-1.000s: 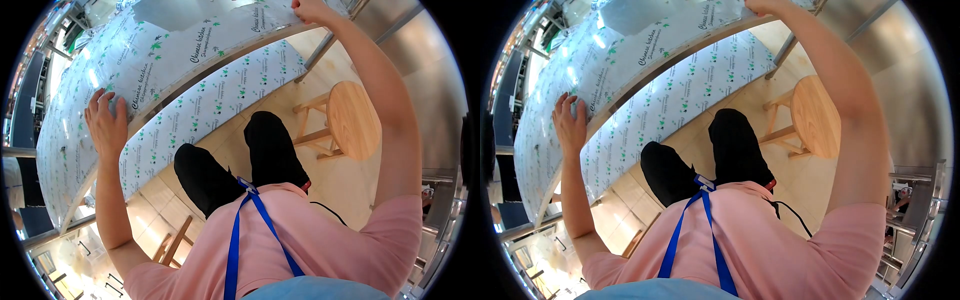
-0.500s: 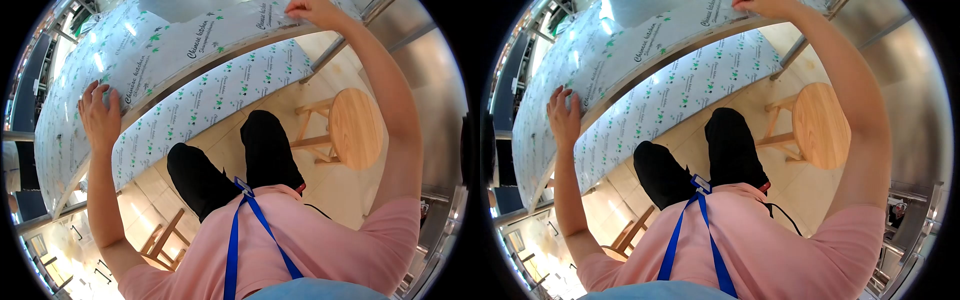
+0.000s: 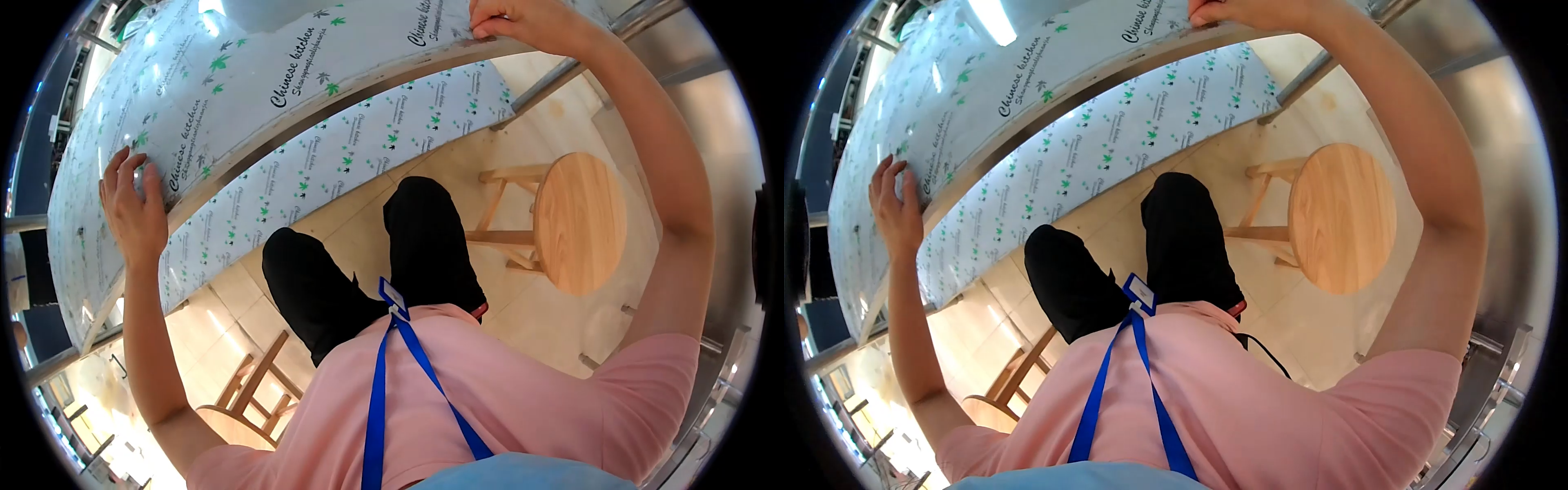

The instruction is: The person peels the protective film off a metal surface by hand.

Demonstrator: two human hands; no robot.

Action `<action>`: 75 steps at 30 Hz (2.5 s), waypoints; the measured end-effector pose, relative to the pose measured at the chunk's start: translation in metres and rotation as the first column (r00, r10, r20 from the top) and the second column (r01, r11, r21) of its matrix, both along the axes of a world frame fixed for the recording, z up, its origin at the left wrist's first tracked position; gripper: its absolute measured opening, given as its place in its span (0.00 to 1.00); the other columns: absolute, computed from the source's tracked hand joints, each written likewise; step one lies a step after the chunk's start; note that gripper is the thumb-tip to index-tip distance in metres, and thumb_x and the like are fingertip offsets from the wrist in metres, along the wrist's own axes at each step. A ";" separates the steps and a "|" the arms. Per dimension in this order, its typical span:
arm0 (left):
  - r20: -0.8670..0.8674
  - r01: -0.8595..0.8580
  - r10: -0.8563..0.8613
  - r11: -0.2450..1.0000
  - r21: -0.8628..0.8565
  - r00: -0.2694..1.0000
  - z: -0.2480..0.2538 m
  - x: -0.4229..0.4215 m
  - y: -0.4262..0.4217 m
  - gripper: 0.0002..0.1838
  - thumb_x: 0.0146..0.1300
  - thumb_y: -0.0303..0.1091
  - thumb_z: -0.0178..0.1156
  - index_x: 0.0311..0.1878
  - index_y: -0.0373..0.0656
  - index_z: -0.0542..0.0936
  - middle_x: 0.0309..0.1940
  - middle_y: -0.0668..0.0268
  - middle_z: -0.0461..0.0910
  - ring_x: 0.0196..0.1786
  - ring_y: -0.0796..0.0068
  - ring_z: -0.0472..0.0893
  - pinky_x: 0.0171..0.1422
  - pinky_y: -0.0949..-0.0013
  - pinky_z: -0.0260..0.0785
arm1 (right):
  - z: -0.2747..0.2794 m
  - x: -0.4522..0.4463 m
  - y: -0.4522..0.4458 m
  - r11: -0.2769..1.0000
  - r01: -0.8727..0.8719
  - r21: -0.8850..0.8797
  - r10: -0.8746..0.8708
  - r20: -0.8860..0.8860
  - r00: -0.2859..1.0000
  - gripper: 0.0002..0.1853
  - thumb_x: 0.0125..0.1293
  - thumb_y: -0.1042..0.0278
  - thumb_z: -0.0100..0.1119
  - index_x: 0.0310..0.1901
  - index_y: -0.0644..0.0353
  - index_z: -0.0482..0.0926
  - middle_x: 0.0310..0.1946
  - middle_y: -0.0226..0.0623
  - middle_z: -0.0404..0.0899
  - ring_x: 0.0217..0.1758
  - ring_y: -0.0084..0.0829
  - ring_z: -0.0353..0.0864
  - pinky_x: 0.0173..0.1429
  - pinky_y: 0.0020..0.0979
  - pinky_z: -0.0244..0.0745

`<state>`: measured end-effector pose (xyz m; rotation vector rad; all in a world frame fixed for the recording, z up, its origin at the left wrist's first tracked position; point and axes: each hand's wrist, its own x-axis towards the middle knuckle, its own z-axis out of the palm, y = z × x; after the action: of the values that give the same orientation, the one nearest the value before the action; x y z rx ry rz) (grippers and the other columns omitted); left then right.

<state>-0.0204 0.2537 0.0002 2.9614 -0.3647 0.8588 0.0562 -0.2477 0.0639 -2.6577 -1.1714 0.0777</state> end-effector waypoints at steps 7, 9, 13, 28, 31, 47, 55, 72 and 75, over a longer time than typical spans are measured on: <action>0.015 0.012 -0.013 1.000 0.023 1.000 0.001 -0.001 -0.001 0.15 0.67 0.36 0.52 0.48 0.36 0.80 0.58 0.54 0.75 0.58 0.51 0.72 0.65 0.54 0.60 | -0.005 -0.005 0.001 1.000 -0.029 0.008 0.028 0.091 0.995 0.05 0.58 0.71 0.65 0.32 0.63 0.82 0.31 0.40 0.80 0.34 0.40 0.81 0.39 0.35 0.76; 0.018 0.011 -0.011 0.999 0.030 1.000 0.001 -0.001 -0.001 0.15 0.67 0.36 0.52 0.48 0.36 0.80 0.58 0.54 0.75 0.57 0.50 0.72 0.65 0.54 0.60 | -0.009 -0.003 0.001 0.999 -0.024 0.025 0.021 0.124 0.992 0.05 0.58 0.72 0.65 0.32 0.63 0.82 0.30 0.40 0.81 0.34 0.40 0.81 0.39 0.35 0.76; 0.025 0.008 -0.009 0.999 0.036 1.000 0.002 -0.001 0.002 0.15 0.67 0.36 0.52 0.48 0.36 0.80 0.57 0.54 0.75 0.57 0.51 0.73 0.65 0.54 0.60 | -0.004 0.003 -0.004 0.997 -0.030 0.076 0.029 0.012 0.999 0.05 0.57 0.71 0.65 0.32 0.64 0.83 0.30 0.40 0.81 0.34 0.39 0.81 0.39 0.35 0.76; 0.035 -0.019 0.017 0.998 0.064 0.999 0.000 -0.002 0.001 0.16 0.66 0.36 0.51 0.49 0.37 0.80 0.57 0.55 0.76 0.57 0.51 0.73 0.66 0.54 0.61 | -0.001 -0.002 0.006 0.994 -0.045 0.097 0.050 -0.056 0.997 0.06 0.56 0.72 0.68 0.33 0.65 0.83 0.31 0.40 0.82 0.34 0.37 0.82 0.39 0.34 0.75; 0.026 -0.019 0.017 0.999 0.044 1.000 0.001 -0.002 0.000 0.16 0.66 0.36 0.51 0.48 0.37 0.80 0.57 0.55 0.76 0.57 0.51 0.74 0.66 0.54 0.61 | -0.004 0.002 0.003 0.992 -0.056 0.113 0.067 -0.093 0.993 0.07 0.56 0.71 0.68 0.33 0.65 0.83 0.31 0.39 0.82 0.34 0.36 0.82 0.39 0.33 0.75; 0.030 -0.055 0.053 0.997 0.050 0.998 0.001 -0.003 -0.003 0.16 0.66 0.37 0.50 0.47 0.37 0.81 0.57 0.56 0.76 0.57 0.51 0.74 0.65 0.54 0.62 | -0.005 -0.001 0.008 0.996 -0.048 0.073 0.047 0.016 0.999 0.05 0.58 0.71 0.65 0.33 0.63 0.83 0.29 0.41 0.82 0.32 0.39 0.82 0.38 0.34 0.75; 0.023 -0.038 0.037 0.998 0.051 0.999 0.002 -0.002 -0.002 0.16 0.66 0.38 0.50 0.48 0.38 0.81 0.57 0.56 0.76 0.59 0.50 0.73 0.68 0.53 0.59 | -0.008 0.005 0.010 1.000 0.001 -0.026 -0.001 0.016 1.000 0.07 0.57 0.68 0.66 0.35 0.62 0.84 0.29 0.42 0.83 0.32 0.39 0.82 0.39 0.35 0.75; 0.041 -0.014 0.011 0.999 0.053 0.999 0.002 -0.003 -0.004 0.16 0.67 0.37 0.51 0.47 0.36 0.81 0.57 0.54 0.76 0.58 0.50 0.73 0.67 0.53 0.59 | -0.009 0.001 0.019 0.999 0.036 -0.025 -0.034 0.065 0.997 0.07 0.57 0.70 0.65 0.36 0.63 0.85 0.29 0.41 0.84 0.30 0.36 0.83 0.37 0.32 0.76; 0.043 -0.023 0.022 0.999 0.030 0.999 0.002 -0.004 -0.005 0.16 0.67 0.37 0.51 0.47 0.36 0.81 0.57 0.54 0.76 0.58 0.51 0.73 0.67 0.54 0.59 | -0.004 0.001 0.021 0.992 0.127 -0.002 -0.127 -0.058 0.990 0.07 0.57 0.70 0.65 0.37 0.62 0.85 0.29 0.41 0.84 0.30 0.36 0.83 0.37 0.32 0.76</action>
<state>-0.0242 0.2483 0.0022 2.9846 -0.3503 0.9288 0.0577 -0.2265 0.0595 -2.7020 -0.9820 0.1313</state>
